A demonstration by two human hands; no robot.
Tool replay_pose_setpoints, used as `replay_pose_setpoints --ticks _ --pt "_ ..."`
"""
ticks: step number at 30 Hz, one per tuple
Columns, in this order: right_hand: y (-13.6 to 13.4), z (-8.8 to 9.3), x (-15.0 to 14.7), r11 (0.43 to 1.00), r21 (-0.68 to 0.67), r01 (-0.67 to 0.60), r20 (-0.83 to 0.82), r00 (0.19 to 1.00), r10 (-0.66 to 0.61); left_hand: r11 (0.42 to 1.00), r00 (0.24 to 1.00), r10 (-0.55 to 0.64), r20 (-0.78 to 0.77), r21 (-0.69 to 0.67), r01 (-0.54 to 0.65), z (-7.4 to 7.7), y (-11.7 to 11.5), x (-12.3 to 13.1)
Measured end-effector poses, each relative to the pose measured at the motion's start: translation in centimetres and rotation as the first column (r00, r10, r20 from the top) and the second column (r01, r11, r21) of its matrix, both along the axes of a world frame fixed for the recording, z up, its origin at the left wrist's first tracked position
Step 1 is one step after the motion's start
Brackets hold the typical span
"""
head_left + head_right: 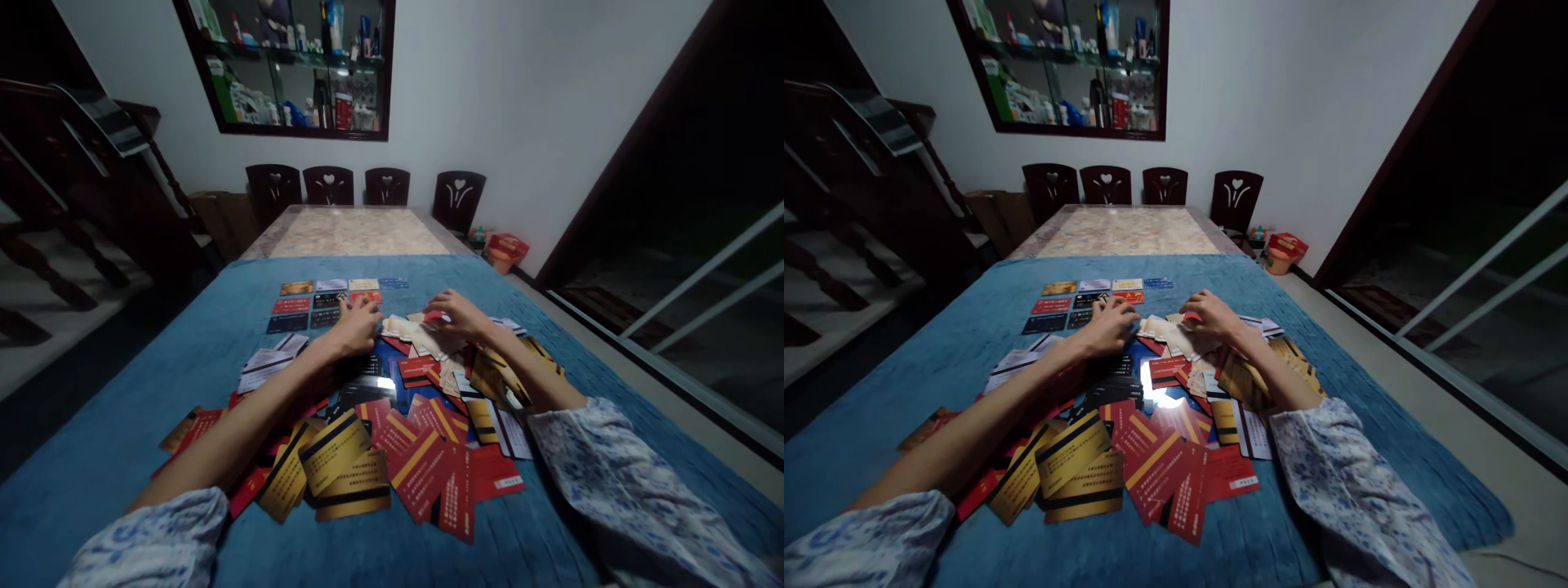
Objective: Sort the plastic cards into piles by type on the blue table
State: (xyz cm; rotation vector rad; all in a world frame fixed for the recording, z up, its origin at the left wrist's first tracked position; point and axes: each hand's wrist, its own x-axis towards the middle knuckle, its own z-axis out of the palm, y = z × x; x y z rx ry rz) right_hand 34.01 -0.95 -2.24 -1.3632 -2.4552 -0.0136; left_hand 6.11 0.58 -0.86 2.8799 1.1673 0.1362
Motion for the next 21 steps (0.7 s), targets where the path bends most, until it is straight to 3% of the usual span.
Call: replay_pose_setpoints --ticks 6,12,15,21 --pt "-2.5 0.4 2.2 0.994 -0.105 -0.021 -0.041 0.999 0.016 0.980 0.981 -0.189 0.053 -0.048 0.192 -0.4 -1.7 3.7" --pt "-2.1 -0.1 2.6 0.979 -0.174 -0.103 -0.025 0.995 0.101 0.935 0.934 -0.354 0.055 0.019 0.353 -1.3 -2.6 6.0" --pt "-1.4 -0.7 2.5 0.981 -0.160 -0.108 -0.030 0.994 0.105 0.931 0.931 -0.364 0.024 0.028 0.364 -1.4 -2.6 5.7" --pt "-1.9 -0.9 1.7 0.980 -0.152 -0.128 -0.064 0.991 0.119 0.961 0.960 -0.274 0.053 -0.018 0.275 -0.9 -2.3 4.7"
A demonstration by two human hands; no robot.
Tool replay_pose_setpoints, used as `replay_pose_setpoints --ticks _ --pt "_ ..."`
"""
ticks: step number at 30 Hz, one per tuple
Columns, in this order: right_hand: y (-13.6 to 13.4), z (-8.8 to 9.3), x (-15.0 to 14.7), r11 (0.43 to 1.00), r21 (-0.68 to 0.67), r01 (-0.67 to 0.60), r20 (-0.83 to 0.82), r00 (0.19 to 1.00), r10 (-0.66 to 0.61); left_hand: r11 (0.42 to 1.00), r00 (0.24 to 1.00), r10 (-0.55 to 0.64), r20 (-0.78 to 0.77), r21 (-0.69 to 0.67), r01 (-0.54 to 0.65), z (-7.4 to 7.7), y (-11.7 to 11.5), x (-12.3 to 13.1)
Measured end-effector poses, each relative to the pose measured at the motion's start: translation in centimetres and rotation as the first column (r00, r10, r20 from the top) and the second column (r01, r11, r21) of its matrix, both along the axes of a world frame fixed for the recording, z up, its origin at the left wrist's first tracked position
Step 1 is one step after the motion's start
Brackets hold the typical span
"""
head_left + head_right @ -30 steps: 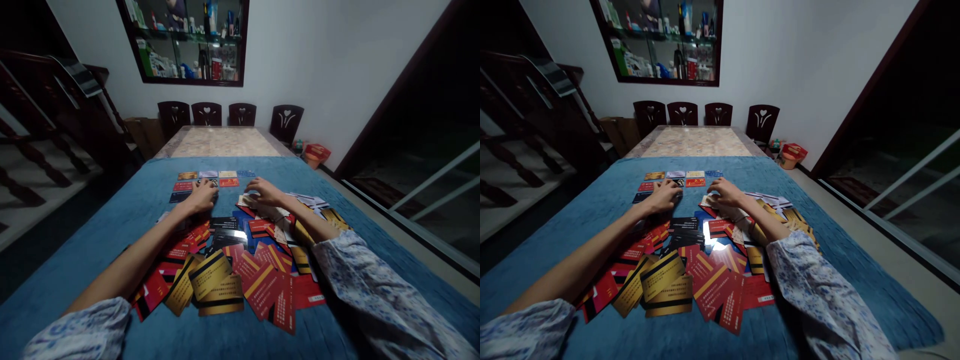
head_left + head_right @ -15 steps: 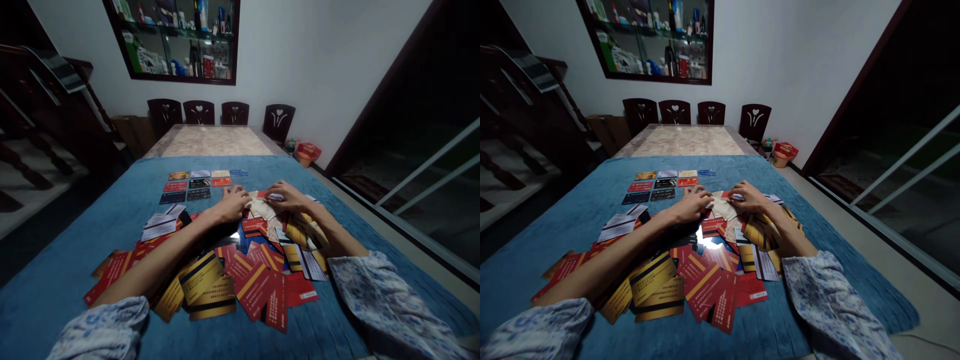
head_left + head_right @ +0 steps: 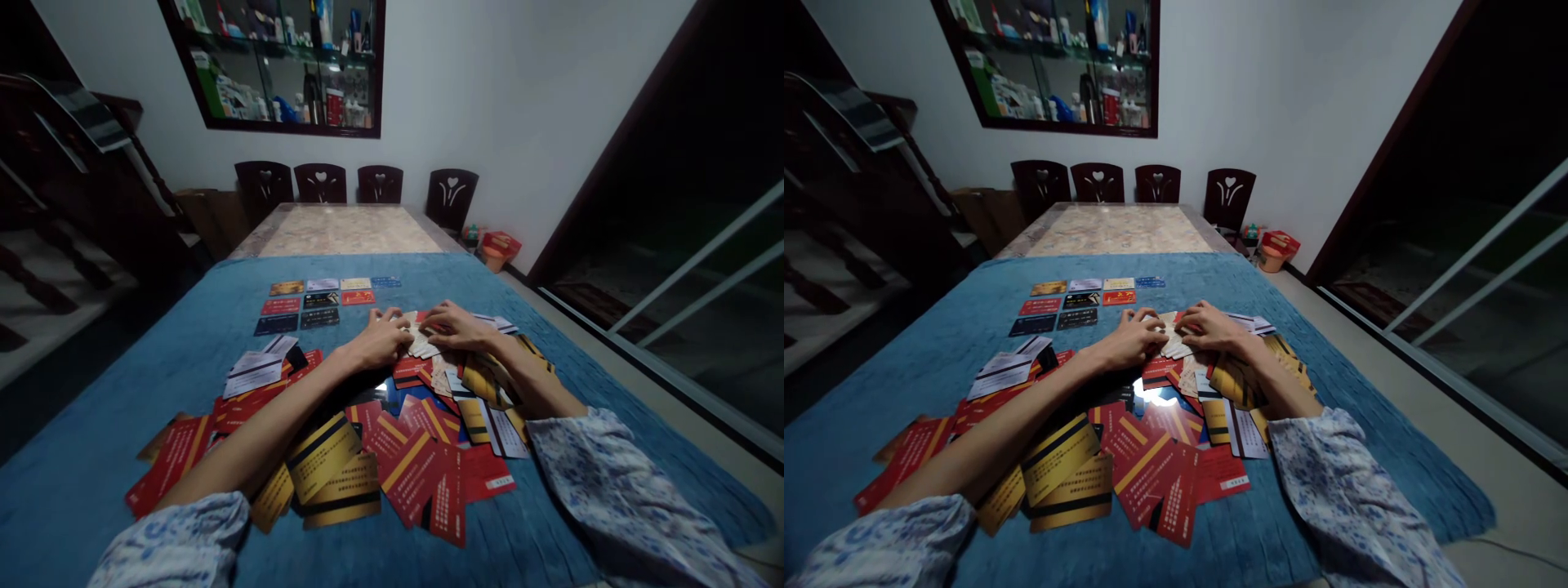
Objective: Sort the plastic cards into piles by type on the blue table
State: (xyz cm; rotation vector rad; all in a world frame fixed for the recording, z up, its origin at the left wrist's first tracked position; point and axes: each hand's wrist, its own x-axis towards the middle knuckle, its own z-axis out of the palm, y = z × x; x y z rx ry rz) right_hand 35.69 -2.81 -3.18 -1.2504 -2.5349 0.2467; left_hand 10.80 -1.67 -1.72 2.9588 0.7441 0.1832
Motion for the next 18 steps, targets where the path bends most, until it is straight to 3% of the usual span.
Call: replay_pose_setpoints --ticks 11,18 --pt "-0.39 0.12 -0.72 0.999 0.028 -0.024 0.024 0.999 0.024 0.999 0.999 0.045 0.025 0.015 -0.045 0.07 -0.08 -0.06" --pt "-0.63 0.65 -0.63 0.991 0.076 -0.107 0.064 0.993 0.103 0.999 0.998 0.026 0.052 0.040 -0.028 0.22 -0.55 -0.18"
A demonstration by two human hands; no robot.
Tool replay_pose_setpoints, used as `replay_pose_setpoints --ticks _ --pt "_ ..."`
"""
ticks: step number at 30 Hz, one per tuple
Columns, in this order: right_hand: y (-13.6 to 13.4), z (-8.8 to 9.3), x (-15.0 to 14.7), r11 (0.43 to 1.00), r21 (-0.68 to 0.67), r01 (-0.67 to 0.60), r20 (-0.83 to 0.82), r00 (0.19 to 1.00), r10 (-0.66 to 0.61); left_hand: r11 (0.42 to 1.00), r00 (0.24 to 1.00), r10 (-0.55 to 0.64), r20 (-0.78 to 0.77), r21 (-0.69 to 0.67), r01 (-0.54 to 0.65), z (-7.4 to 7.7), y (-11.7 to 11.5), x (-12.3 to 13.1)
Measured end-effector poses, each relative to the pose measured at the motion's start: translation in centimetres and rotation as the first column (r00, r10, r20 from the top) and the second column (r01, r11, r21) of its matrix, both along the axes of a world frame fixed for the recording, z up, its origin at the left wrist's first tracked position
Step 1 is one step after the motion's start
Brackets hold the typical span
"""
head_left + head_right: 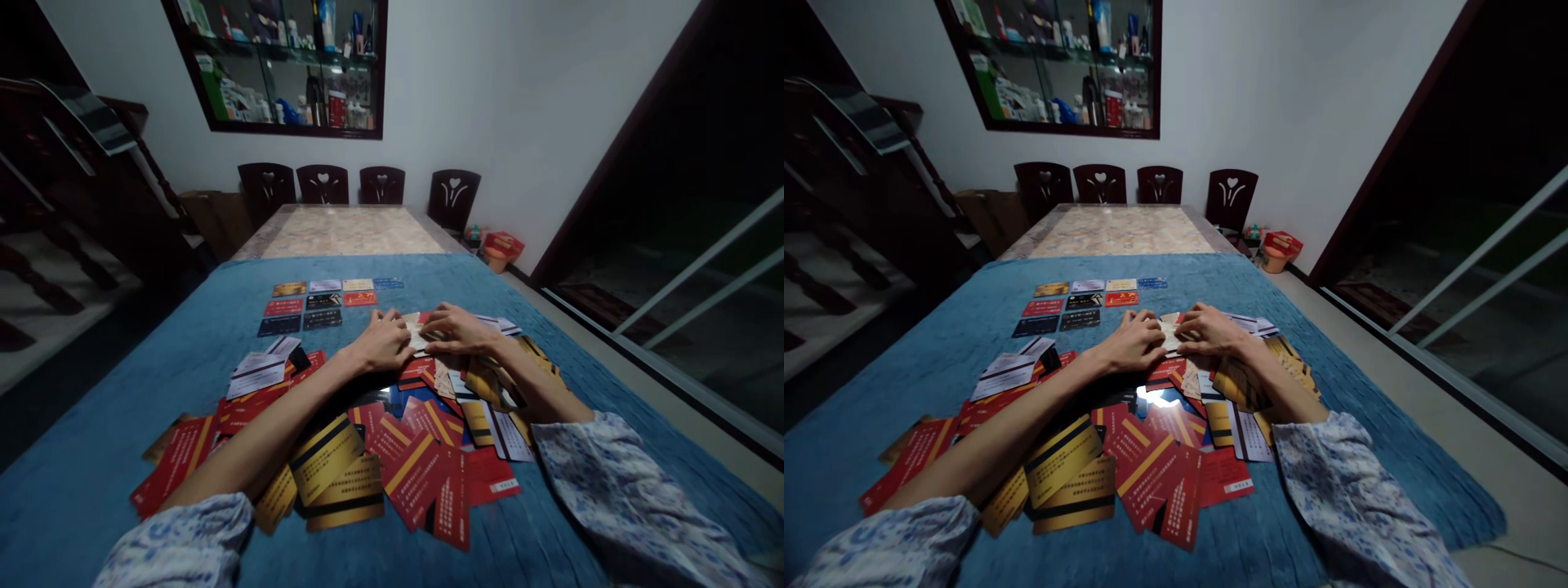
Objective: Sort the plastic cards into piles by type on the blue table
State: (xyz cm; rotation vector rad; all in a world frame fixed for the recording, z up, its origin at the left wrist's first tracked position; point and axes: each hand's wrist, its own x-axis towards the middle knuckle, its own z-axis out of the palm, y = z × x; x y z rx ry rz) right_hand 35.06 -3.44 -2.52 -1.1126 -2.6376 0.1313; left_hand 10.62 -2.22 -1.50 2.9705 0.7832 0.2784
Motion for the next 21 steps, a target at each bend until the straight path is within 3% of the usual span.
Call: replay_pose_setpoints --ticks 7,15,21 --pt "0.0 0.1 0.2 0.998 0.027 -0.052 -0.064 0.997 0.053 1.000 0.999 0.014 0.034 -0.012 -0.013 0.2 0.2 -0.1" --pt "0.0 -0.4 0.5 0.996 0.076 0.051 -0.203 0.979 -0.034 0.999 0.993 0.052 0.104 0.011 -0.053 0.2 0.8 -0.2" --pt "0.1 -0.9 0.5 0.982 0.098 0.159 -0.212 0.968 -0.135 0.992 0.980 0.127 0.155 -0.034 -0.123 -0.2 1.3 -0.2"
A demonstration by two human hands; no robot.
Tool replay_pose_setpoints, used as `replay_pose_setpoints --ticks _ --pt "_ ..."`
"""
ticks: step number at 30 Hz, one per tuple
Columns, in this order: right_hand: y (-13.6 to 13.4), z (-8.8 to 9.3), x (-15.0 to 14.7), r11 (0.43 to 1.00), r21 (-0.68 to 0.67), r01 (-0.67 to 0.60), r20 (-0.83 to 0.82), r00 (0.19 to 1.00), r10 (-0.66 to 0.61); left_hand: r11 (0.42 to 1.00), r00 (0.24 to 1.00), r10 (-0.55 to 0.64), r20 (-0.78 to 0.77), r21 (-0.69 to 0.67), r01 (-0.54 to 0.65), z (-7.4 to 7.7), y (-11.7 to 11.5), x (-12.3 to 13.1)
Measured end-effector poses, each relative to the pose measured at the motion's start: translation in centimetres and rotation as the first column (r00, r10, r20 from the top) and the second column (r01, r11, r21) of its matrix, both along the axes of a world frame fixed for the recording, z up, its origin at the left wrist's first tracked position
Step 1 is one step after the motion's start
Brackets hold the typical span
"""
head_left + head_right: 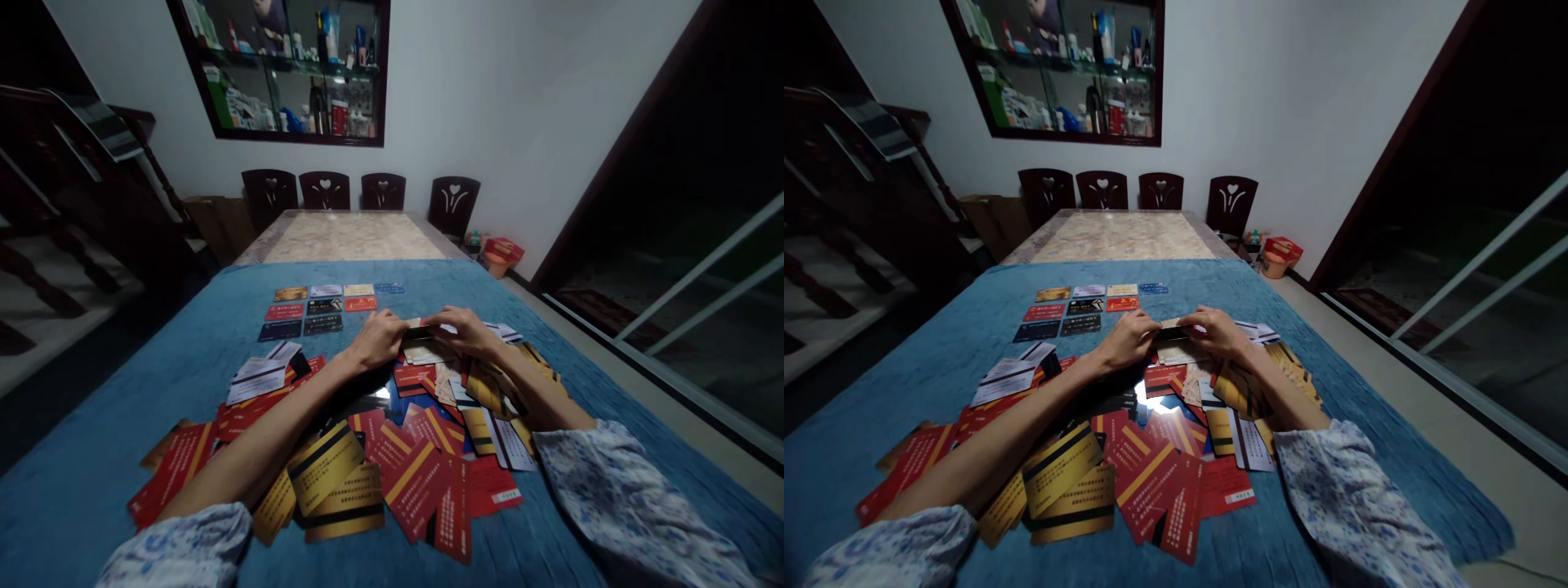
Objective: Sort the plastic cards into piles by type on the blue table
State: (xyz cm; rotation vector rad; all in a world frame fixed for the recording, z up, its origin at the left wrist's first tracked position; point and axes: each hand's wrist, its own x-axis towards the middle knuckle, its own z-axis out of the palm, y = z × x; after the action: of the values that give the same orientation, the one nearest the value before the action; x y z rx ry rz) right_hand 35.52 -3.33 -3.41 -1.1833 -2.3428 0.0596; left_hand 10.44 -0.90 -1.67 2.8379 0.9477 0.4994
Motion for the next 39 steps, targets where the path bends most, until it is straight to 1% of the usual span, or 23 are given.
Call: replay_pose_setpoints --ticks 3,7,13,16,19,22,28,34,39 --pt "-0.1 -0.1 -0.2 0.998 -0.007 0.055 0.019 0.998 -0.055 1.000 1.000 0.010 0.026 -0.025 -0.009 0.1 -0.1 -0.1" --pt "-0.2 -0.3 -0.5 0.996 -0.024 0.087 0.039 0.996 -0.086 0.999 0.999 0.023 0.046 -0.043 -0.021 0.1 -0.2 -0.1" --pt "-0.3 -0.7 -0.7 0.991 -0.017 0.134 0.051 0.990 -0.133 0.996 0.997 0.059 0.040 -0.067 -0.056 -0.7 0.0 0.1" --pt "-0.2 -1.1 -1.0 0.991 -0.004 0.132 0.028 0.991 -0.132 0.995 0.995 0.079 0.063 -0.064 -0.075 -1.1 0.1 0.2" --pt "-0.1 -1.4 -1.3 0.993 0.036 0.115 -0.019 0.993 -0.114 0.995 0.992 0.088 0.095 -0.056 -0.083 -1.4 0.1 0.3" --pt "0.0 -1.5 -1.6 0.992 0.064 0.113 -0.024 0.993 -0.112 0.994 0.988 0.099 0.117 -0.057 -0.093 -1.6 0.1 0.2" --pt "0.4 -1.7 -1.6 0.985 0.111 0.129 0.023 0.991 -0.132 0.990 0.980 0.139 0.144 -0.046 -0.134 -1.7 0.0 0.2" --pt "0.7 -1.8 -1.2 0.983 0.144 0.111 0.136 0.982 -0.130 0.978 0.963 0.209 0.171 -0.062 -0.201 -1.5 0.2 0.1" --pt "0.5 -1.6 -1.2 0.980 0.162 0.115 0.178 0.974 -0.143 0.975 0.959 0.216 0.186 -0.084 -0.203 -1.4 0.4 0.1"
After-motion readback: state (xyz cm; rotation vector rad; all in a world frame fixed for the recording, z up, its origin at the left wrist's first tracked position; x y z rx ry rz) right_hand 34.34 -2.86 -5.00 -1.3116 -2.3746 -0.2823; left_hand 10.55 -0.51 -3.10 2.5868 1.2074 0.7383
